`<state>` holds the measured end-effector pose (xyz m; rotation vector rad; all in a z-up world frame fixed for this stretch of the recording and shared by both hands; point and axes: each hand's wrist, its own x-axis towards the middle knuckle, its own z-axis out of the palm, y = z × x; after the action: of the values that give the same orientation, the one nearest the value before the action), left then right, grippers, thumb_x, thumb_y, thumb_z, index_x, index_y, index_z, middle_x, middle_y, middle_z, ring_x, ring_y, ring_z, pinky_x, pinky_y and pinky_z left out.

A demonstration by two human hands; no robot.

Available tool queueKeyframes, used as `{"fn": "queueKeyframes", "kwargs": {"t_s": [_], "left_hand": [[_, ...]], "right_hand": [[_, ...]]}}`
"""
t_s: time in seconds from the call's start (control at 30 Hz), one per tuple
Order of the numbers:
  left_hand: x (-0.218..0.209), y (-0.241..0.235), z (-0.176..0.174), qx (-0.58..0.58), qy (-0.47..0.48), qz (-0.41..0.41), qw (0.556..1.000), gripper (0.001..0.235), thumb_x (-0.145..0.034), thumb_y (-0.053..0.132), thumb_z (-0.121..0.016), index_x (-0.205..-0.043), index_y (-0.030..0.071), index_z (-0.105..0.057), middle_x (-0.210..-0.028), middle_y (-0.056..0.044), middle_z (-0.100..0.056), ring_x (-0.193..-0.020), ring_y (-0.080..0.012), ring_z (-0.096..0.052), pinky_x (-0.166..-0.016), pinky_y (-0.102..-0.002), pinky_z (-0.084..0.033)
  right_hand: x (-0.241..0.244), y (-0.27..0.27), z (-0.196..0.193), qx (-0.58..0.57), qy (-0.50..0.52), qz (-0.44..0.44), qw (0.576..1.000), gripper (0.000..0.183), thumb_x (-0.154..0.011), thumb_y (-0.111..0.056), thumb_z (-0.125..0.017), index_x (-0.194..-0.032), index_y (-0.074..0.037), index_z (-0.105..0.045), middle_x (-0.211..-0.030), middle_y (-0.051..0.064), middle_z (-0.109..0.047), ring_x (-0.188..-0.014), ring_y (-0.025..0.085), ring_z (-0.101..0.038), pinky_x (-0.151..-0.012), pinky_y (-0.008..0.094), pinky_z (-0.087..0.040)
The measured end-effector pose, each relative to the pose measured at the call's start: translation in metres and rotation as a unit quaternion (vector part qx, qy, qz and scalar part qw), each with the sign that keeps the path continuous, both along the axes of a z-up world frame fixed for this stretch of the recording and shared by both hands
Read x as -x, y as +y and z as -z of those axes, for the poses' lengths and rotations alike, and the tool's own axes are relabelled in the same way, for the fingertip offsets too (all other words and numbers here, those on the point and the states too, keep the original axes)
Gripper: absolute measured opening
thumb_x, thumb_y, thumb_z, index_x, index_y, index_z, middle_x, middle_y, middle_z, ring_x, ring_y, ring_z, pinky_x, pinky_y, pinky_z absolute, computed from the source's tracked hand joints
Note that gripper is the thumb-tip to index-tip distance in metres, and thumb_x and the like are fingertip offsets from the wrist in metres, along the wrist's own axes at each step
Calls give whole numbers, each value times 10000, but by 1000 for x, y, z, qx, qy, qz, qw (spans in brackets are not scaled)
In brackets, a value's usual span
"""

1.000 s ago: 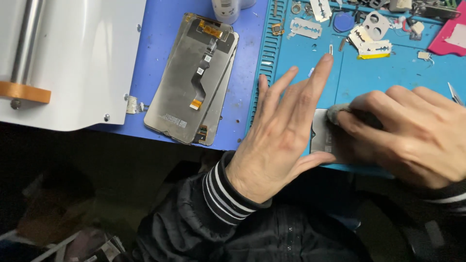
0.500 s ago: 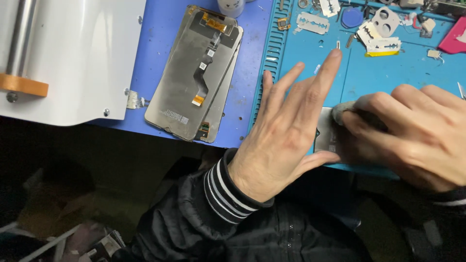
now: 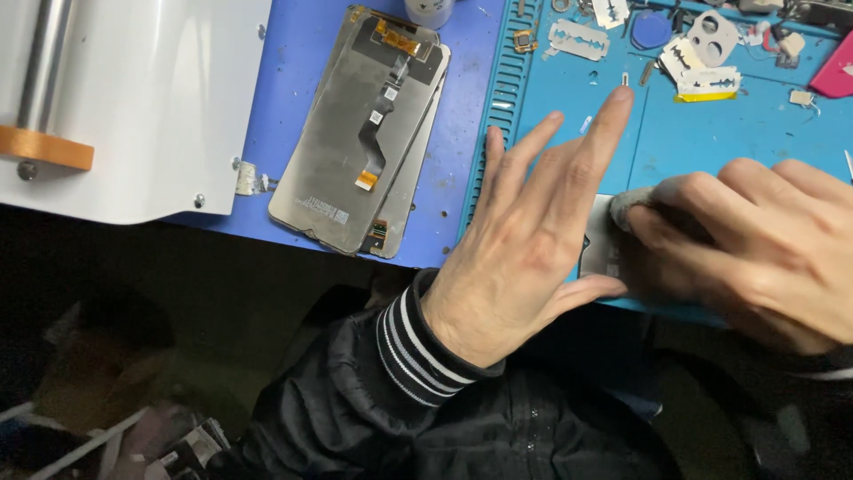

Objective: The person cleans a smartphone screen assembly using a cloth. They wipe the surface of the screen repeatedly, turning it over to clean different areas, while other tools and parts remain on the workbench.

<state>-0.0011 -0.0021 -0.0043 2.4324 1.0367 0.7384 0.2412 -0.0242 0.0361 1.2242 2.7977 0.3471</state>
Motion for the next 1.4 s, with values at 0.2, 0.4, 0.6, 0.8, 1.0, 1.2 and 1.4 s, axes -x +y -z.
{"fn": "queueKeyframes", "kwargs": {"t_s": [0.2,0.4,0.6,0.8,1.0,1.2,1.4], "left_hand": [[0,1,-1,-18,40,-3,999,1630,-685,714,-1095,-1681,85,32,-1752,-38,-369,-1645,-355,-442,-1399,-702,-368],[-2,1,-3,11,20,3,1000,1601,-658,629,-1102,-1675,93,12,-1727,-35,-376,-1620,-357,-437,-1376,-699,-339],[-3,3,-8,-8,51,4,999,1606,-677,694,-1106,-1670,77,-5,-1758,-26,-326,-1631,-342,-447,-1383,-685,-362],[-2,2,-8,-6,61,6,998,1642,-674,700,-1135,-1672,71,7,-1783,-28,-274,-1651,-341,-446,-1398,-689,-360],[0,3,-8,1,73,9,997,1654,-674,720,-1147,-1673,61,-5,-1790,-16,-248,-1645,-329,-451,-1403,-683,-358],[0,3,-9,6,55,14,998,1615,-654,635,-1135,-1666,55,-19,-1764,-31,-291,-1623,-352,-453,-1387,-690,-347],[-2,4,-9,24,41,19,999,1585,-663,600,-1125,-1656,58,-15,-1743,-34,-306,-1617,-347,-417,-1373,-680,-315]], "right_hand": [[4,0,-5,14,24,11,1000,346,-1028,-451,-463,-1234,-218,-614,-1118,-12,-636,-732,254,-582,-578,395,-407],[8,0,-2,-22,28,-8,999,282,-1074,-260,-427,-1230,-170,-644,-1087,29,-631,-718,268,-544,-617,383,-425],[10,3,1,-13,40,-30,999,316,-1052,-339,-457,-1231,-172,-656,-1080,31,-638,-718,264,-568,-625,392,-429],[8,0,-1,17,46,-25,998,380,-1032,-327,-398,-1284,-155,-625,-1152,55,-640,-679,276,-538,-589,404,-413],[-1,-2,6,59,76,-75,993,502,-1015,-365,-321,-1354,-127,-604,-1184,77,-615,-713,293,-550,-574,437,-431],[2,-5,4,42,105,-81,990,368,-1035,-245,-418,-1270,-73,-643,-1010,89,-588,-686,312,-505,-588,453,-409],[3,-10,3,-1,23,-40,999,352,-1036,-236,-419,-1281,-105,-634,-1087,75,-586,-713,284,-499,-601,413,-457]]}}
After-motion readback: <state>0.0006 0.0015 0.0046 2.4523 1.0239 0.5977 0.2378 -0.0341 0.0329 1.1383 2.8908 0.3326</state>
